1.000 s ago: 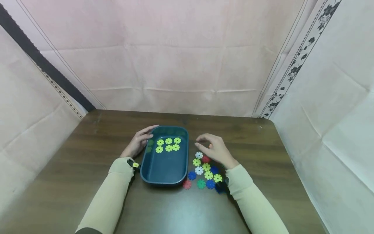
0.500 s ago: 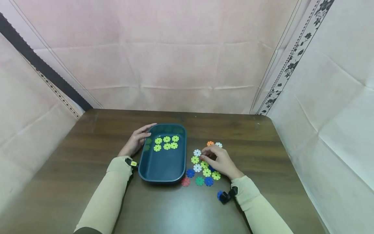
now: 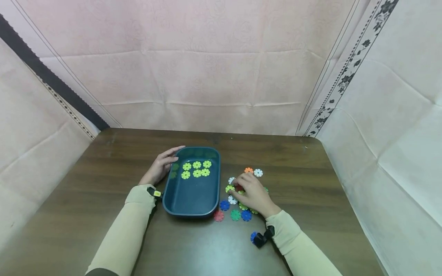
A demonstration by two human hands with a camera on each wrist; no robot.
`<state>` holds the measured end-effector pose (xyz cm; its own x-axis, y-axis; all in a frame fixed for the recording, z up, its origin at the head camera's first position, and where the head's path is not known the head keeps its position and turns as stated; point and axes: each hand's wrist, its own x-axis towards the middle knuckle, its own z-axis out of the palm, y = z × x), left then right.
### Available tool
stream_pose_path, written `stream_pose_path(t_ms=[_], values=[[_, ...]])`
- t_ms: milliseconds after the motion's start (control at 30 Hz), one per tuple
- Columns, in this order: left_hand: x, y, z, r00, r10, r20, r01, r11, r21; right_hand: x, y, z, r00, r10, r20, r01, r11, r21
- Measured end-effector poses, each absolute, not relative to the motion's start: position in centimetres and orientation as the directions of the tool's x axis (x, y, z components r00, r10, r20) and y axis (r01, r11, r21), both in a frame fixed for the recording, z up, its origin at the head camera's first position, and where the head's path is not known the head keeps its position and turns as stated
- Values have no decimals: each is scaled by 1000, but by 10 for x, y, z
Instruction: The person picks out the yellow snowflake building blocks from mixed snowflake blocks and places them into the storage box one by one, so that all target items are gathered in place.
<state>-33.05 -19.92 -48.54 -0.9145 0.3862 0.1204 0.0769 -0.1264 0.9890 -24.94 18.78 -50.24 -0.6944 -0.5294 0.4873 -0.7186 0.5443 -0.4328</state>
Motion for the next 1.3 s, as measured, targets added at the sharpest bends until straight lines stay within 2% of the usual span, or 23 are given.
stream_pose_path(t_ms=[667, 1067, 1300], values=[[-330, -199, -486, -908, 399, 128, 89, -115, 989, -248, 187, -507, -696, -529, 486, -717, 552, -425], [-331, -200, -486, -913, 389, 126, 89, -111, 990, -249, 186, -505, -762, -499, 413, -648, 583, -491], [-333, -200, -487, -913, 390, 120, 83, -109, 990, -249, 186, -505, -743, -518, 423, -668, 549, -502]])
